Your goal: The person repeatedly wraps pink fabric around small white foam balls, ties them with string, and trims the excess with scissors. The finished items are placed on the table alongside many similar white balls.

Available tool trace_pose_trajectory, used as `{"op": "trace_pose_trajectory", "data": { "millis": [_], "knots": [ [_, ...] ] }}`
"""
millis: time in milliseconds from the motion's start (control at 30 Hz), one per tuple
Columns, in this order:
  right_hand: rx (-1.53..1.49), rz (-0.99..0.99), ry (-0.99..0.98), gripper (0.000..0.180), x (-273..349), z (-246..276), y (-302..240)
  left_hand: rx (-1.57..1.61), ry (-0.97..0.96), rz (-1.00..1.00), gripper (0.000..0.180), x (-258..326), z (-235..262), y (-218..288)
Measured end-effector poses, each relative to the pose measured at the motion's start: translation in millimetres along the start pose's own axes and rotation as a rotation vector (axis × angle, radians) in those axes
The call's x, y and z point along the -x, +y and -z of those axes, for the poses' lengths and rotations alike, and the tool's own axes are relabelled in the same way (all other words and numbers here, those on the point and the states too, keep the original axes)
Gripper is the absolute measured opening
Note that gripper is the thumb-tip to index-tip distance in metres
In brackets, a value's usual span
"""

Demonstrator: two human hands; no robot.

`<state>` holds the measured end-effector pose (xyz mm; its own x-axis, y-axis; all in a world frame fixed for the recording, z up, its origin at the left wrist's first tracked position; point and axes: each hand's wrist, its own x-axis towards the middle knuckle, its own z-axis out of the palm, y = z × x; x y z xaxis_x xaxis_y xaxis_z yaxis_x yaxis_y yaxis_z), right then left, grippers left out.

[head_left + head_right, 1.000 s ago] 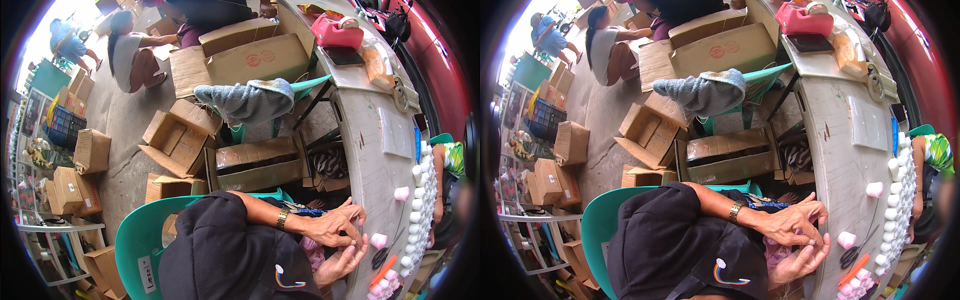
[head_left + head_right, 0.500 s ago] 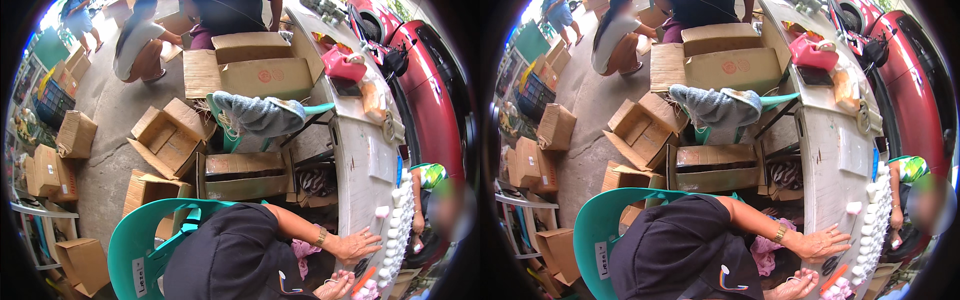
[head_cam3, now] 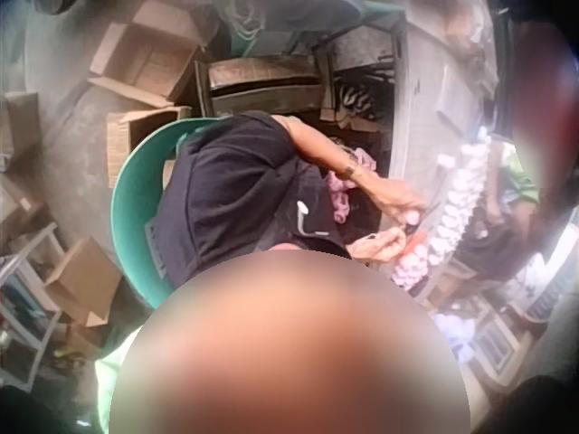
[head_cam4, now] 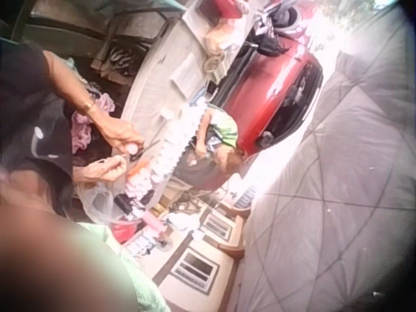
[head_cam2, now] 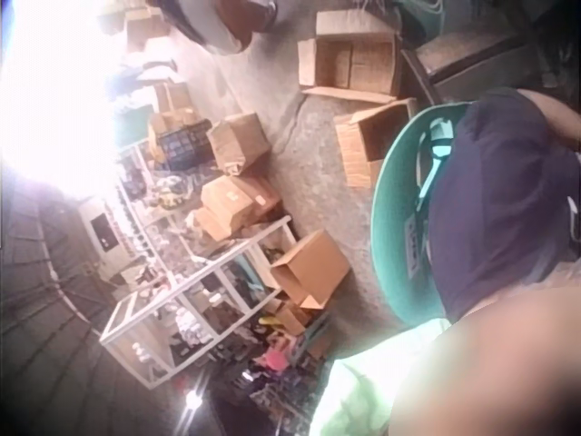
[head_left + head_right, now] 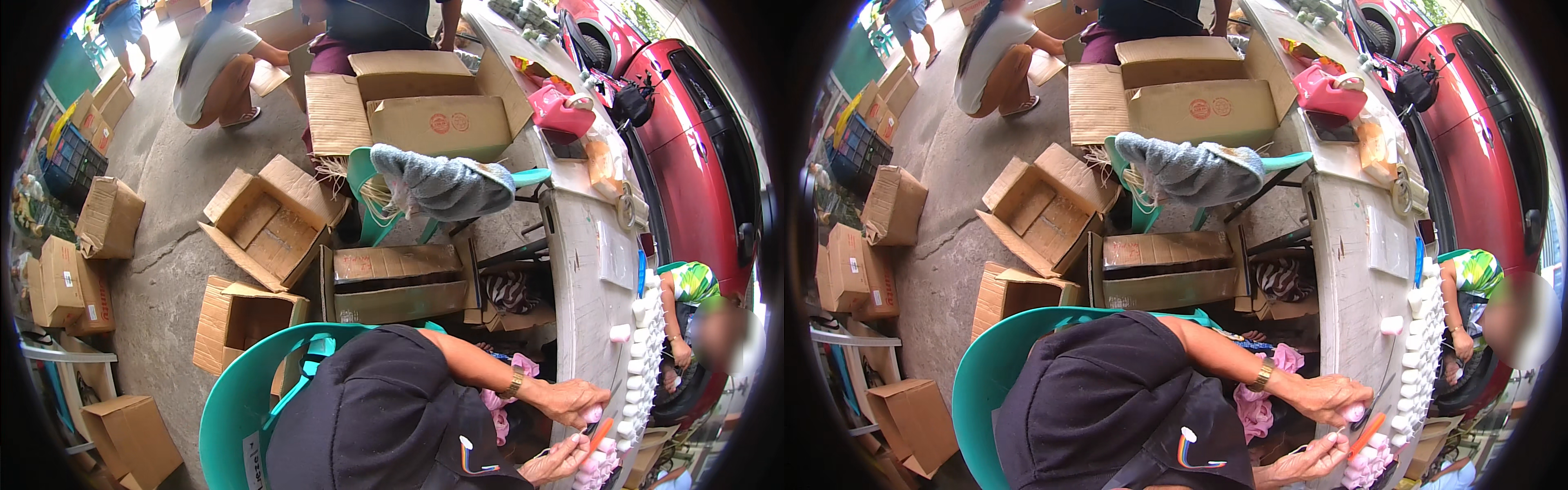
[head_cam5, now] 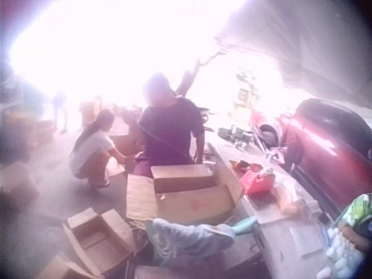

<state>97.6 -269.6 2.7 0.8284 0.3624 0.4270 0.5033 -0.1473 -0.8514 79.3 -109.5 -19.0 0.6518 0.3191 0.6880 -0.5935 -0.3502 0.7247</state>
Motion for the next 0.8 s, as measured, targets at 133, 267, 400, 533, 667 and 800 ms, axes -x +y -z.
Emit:
{"op": "trace_pose_trajectory", "data": {
  "millis": [133, 267, 400, 533, 667, 800],
  "knots": [
    [0.082, 0.072, 0.013, 0.016, -4, 2, -1, 0.155, -0.053, 0.131, 0.048, 4, 15, 16],
    [0.158, 0.161, 0.009, 0.018, -9, -9, -1, 0.252, -0.019, 0.120, 0.046, 8, 20, 17],
    [0.208, 0.245, 0.001, 0.021, -15, -20, -8, 0.244, -0.001, 0.217, 0.048, 14, 32, 22],
    [0.142, 0.184, -0.011, 0.015, -16, -29, -26, 0.096, -0.010, 0.380, 0.065, 18, 49, 28],
    [0.127, 0.263, 0.010, 0.011, -16, -40, -29, 0.114, 0.110, 0.339, 0.053, 24, 59, 27],
    [0.206, 0.327, -0.046, 0.020, -18, -39, -43, 0.233, 0.005, 0.436, 0.050, 21, 68, 33]
  ]
}}
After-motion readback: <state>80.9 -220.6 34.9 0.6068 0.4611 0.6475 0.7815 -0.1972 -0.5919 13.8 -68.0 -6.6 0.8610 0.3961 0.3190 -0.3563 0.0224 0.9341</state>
